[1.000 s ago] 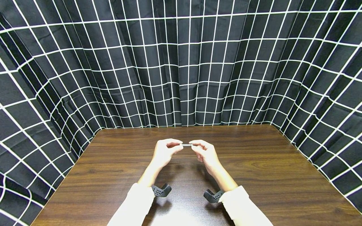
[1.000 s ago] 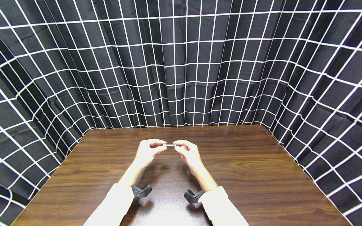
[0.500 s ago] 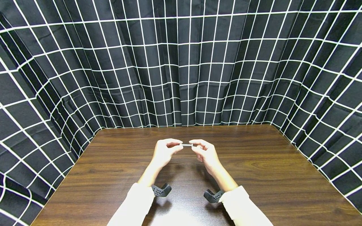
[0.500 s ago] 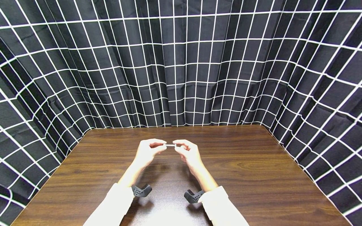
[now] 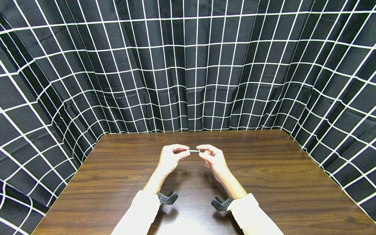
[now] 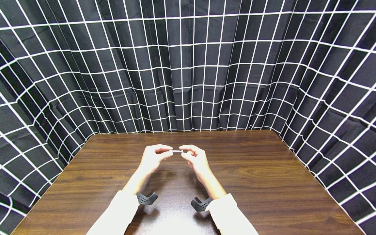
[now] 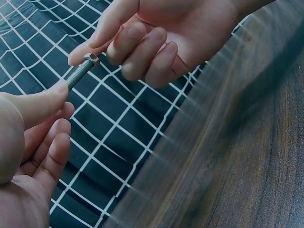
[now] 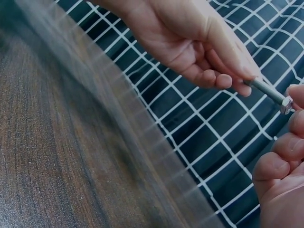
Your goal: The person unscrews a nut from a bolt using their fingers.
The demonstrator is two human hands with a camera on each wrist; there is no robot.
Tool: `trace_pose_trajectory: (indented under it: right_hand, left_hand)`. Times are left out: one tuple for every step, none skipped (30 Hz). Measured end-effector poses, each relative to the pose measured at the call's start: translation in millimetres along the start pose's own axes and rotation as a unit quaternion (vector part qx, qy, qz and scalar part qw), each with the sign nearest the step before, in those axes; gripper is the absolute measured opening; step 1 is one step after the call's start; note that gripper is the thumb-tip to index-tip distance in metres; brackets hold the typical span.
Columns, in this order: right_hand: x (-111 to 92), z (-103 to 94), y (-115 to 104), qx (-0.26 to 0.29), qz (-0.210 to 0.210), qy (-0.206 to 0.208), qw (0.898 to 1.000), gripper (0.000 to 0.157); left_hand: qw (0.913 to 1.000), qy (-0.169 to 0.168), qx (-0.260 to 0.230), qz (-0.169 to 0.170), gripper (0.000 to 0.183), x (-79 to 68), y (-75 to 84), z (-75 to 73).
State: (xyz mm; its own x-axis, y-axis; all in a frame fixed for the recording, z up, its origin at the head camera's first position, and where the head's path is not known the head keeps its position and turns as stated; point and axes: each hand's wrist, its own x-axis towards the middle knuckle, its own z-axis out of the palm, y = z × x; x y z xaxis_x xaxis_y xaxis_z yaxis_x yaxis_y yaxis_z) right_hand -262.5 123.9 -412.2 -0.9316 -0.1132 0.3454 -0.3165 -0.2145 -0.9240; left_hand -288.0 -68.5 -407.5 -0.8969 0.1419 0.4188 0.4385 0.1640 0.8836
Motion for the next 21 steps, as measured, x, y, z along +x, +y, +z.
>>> trace_pose_trajectory:
  right_hand:
    - [0,0.0,0,0.000,0.001,0.001,1.000,0.030]
    - [0,-0.1,1,-0.003,0.001,0.004,1.000,0.030]
    - [1,0.1,1,-0.005,0.002,0.008,1.000,0.030]
    - [1,0.3,1,-0.010,0.003,0.013,1.000,0.030]
    - [1,0.3,1,-0.015,0.004,0.017,1.000,0.029]
    - [1,0.3,1,-0.024,0.005,0.022,0.999,0.028]
    - [1,0.5,1,-0.033,0.009,0.029,0.999,0.027]
    - [1,0.7,1,-0.041,0.015,0.036,0.998,0.026]
    - [1,0.8,2,-0.047,0.022,0.040,0.998,0.025]
    - [1,0.7,2,-0.054,0.031,0.044,0.997,0.024]
    - [2,0.4,2,-0.060,0.041,0.046,0.996,0.023]
    - [2,0.2,2,-0.063,0.050,0.048,0.996,0.023]
    - [2,-0.2,2,-0.064,0.057,0.049,0.995,0.024]
    - [3,-0.6,2,-0.066,0.063,0.048,0.995,0.025]
    - [3,-1.0,2,-0.070,0.067,0.046,0.994,0.026]
    - [3,-1.3,2,-0.072,0.070,0.045,0.994,0.027]
    - [3,-1.6,2,-0.074,0.072,0.044,0.994,0.027]
    - [3,-1.7,2,-0.077,0.073,0.045,0.993,0.027]
    - [3,-1.8,2,-0.079,0.075,0.045,0.993,0.027]
    - [4,-1.6,2,-0.082,0.078,0.047,0.992,0.027]
    - [3,-1.2,2,-0.083,0.079,0.050,0.992,0.027]
  left_hand:
    - [1.0000,0.001,-0.001,-0.002,0.017,0.0,0.3,0.2]
    - [1.0000,0.003,-0.001,-0.005,0.017,-0.4,1.5,0.4]
    - [1.0000,0.006,0.001,-0.007,0.017,-0.9,3.3,0.8]
    - [0.9999,0.008,0.003,-0.008,0.017,-1.7,6.3,1.0]
    - [0.9999,0.008,0.005,-0.009,0.016,-2.7,10.3,1.0]
    - [0.9999,0.008,0.006,-0.009,0.016,-4.1,15.3,0.9]
    - [0.9999,0.007,0.009,-0.008,0.016,-5.5,20.2,0.4]
    - [0.9999,0.005,0.011,-0.006,0.016,-7.1,25.6,-0.1]
    - [0.9999,0.003,0.012,-0.004,0.016,-8.7,30.5,-0.8]
    - [0.9999,0.001,0.011,-0.001,0.015,-9.9,34.6,-1.4]
    - [0.9999,-0.001,0.011,0.001,0.015,-10.9,37.6,-2.0]
    - [0.9999,-0.003,0.011,0.003,0.016,-11.6,39.9,-2.5]
    - [0.9999,-0.004,0.011,0.004,0.016,-12.0,41.0,-2.7]
    - [0.9999,-0.005,0.011,0.004,0.017,-12.3,42.0,-3.0]
    - [0.9999,-0.006,0.010,0.004,0.017,-12.4,42.5,-3.1]
    - [0.9999,-0.005,0.010,0.004,0.017,-12.4,42.5,-3.1]
    - [0.9999,-0.006,0.010,0.003,0.018,-12.4,42.5,-3.1]
    - [0.9999,-0.006,0.010,0.001,0.017,-12.4,42.6,-3.2]
    - [0.9999,-0.006,0.009,0.001,0.017,-12.4,42.4,-3.2]
    - [0.9999,-0.007,0.008,-0.001,0.017,-12.3,42.4,-3.2]
    - [0.9999,-0.008,0.007,-0.002,0.017,-12.2,42.3,-3.2]
